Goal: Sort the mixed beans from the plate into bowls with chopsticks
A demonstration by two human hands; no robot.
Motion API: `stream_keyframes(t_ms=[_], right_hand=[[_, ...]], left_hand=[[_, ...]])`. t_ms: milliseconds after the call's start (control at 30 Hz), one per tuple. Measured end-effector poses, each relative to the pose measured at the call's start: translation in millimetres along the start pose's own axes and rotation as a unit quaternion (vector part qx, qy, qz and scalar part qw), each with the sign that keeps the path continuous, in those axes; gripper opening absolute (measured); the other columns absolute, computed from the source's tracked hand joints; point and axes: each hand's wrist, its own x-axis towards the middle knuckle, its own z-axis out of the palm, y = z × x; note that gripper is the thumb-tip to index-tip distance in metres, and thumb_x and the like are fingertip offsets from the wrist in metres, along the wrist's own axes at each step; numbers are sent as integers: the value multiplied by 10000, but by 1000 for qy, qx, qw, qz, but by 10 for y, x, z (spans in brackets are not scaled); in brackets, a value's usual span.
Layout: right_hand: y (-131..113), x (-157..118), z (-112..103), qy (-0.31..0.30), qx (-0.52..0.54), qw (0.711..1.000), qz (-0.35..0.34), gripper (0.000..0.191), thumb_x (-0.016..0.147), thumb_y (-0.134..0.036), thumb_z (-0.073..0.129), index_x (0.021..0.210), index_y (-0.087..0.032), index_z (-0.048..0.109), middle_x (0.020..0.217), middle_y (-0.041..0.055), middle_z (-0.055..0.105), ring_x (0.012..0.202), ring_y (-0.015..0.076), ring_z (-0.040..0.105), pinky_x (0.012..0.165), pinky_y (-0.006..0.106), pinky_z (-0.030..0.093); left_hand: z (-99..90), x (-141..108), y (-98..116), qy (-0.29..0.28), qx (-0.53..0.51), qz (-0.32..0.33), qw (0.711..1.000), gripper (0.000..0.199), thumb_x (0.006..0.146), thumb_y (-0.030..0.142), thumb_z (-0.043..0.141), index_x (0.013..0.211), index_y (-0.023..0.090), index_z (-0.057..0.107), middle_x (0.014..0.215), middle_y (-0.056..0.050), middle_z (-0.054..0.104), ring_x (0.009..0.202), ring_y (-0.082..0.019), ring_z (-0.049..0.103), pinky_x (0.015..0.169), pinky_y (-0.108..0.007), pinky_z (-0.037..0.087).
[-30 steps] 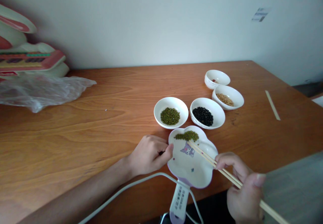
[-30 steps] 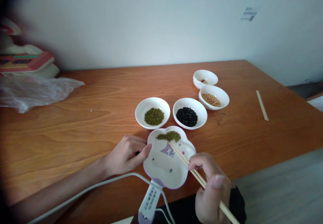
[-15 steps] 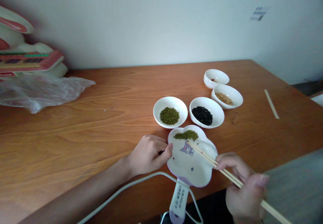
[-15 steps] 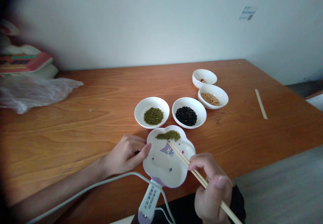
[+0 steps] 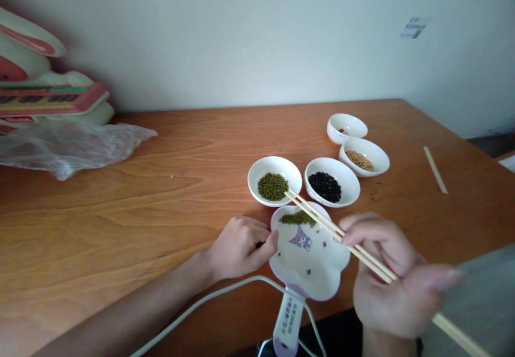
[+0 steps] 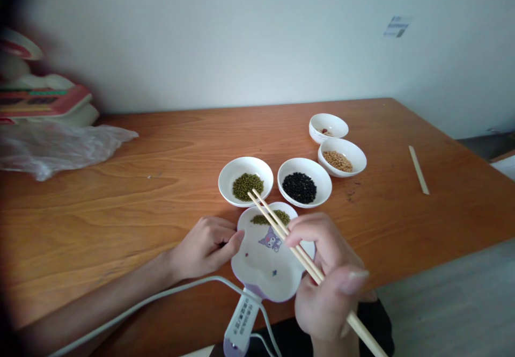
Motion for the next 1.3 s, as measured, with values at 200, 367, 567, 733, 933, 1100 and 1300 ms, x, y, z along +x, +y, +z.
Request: stream_keyframes(t_ms=[200, 367, 567, 733, 933, 1100, 1300], right_hand=[[282, -367, -384, -35, -77, 996, 10, 837, 1034, -788, 155, 762, -231, 716, 813, 78, 697, 793, 262, 663, 713, 383, 503], [414, -441, -456, -78, -118, 990, 14, 837, 1039, -776, 109, 787, -225, 688, 837, 80, 689, 832, 257, 660, 744, 378, 490], [484, -443, -445, -97, -104, 990, 10, 809, 1047, -758, 81, 841, -239, 667, 879, 66, 676, 864, 245, 645, 781, 370, 485], [493, -427, -452, -94, -104, 990, -9, 782, 1072, -714, 100, 839, -239, 676, 870, 66, 689, 850, 242, 655, 754, 360, 492], [521, -443, -441, -70, -89, 994, 6, 781, 1088, -685, 120, 828, -234, 702, 850, 69, 691, 845, 242, 659, 742, 362, 502], [469, -446, -440, -28, -52, 998, -6, 801, 1073, -726, 184, 771, -229, 735, 806, 69, 694, 798, 241, 658, 714, 366, 505], [157, -95, -182, 23, 15, 999, -47, 817, 1066, -742, 183, 750, -244, 747, 772, 52, 693, 781, 239, 663, 688, 364, 501]], left_hand=[[8, 14, 3, -2, -6, -2, 1000, 527, 1133, 282, 400, 617, 182, 372, 585, 22, 468, 539, -99, 382, 578, -296, 299], [13, 0, -7, -3, -9, -10, 1000, 523, 1135, 296, 400, 628, 182, 346, 588, 27, 449, 541, -96, 370, 580, -296, 284], [8, -3, -5, -2, -12, -3, 1000, 513, 1135, 290, 397, 636, 182, 352, 587, 32, 434, 539, -95, 359, 579, -293, 279], [3, 2, 4, 3, -9, -4, 1000, 510, 1130, 285, 406, 633, 183, 352, 578, 31, 435, 533, -97, 356, 574, -292, 276], [1, 15, 5, 1, -13, -4, 1000, 513, 1130, 286, 404, 630, 182, 350, 580, 31, 439, 537, -95, 360, 576, -287, 284], [-1, 9, 9, -2, -15, -7, 1000, 522, 1131, 292, 405, 624, 182, 348, 579, 32, 427, 537, -93, 355, 574, -291, 288], [4, 1, -1, -3, -4, -9, 1000, 521, 1133, 295, 401, 625, 179, 368, 586, 25, 460, 537, -93, 375, 579, -292, 292]])
